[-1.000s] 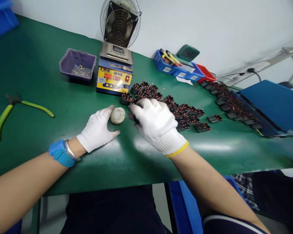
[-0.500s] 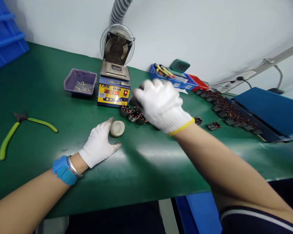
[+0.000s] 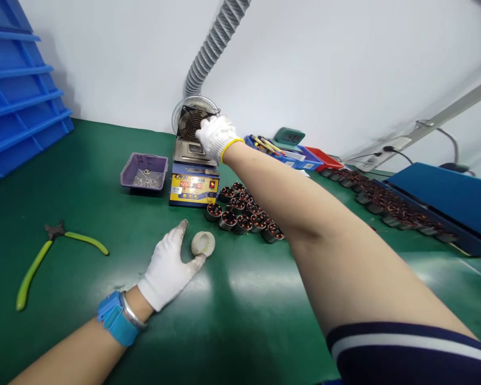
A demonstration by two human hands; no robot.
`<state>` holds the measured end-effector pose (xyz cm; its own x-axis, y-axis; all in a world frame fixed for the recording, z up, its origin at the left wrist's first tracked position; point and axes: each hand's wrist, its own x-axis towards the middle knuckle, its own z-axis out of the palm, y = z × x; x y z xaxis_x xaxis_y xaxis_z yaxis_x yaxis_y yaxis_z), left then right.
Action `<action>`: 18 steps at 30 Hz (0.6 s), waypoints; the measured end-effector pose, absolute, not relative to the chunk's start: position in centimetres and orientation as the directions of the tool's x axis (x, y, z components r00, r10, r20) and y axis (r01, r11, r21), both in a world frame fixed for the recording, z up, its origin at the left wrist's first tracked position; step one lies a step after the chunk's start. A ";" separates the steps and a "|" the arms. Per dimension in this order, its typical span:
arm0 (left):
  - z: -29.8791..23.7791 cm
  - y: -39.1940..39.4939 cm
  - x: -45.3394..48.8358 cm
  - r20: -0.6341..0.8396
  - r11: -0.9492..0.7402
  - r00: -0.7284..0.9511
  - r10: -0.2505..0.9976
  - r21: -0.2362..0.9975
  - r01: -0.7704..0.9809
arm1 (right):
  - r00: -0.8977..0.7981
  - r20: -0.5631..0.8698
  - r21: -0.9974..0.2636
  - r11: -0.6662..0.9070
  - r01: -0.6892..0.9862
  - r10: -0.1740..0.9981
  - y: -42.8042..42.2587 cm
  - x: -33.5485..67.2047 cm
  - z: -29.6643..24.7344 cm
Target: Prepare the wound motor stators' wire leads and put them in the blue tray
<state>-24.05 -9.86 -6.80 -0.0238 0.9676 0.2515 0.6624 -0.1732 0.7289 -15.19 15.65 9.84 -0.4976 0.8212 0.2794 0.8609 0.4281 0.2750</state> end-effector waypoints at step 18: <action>-6.4 -9.7 -24.1 0.225 -0.158 -0.019 0.974 0.738 0.656 | -0.261 0.216 -0.336 0.323 0.885 0.941 15.0 -12.7 12.6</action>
<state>-24.10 -9.66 -6.43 -0.0191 0.9742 0.2251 0.6558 -0.1577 0.7383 -12.67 15.00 12.59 -0.2609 0.9408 0.2163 0.8850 0.3226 -0.3357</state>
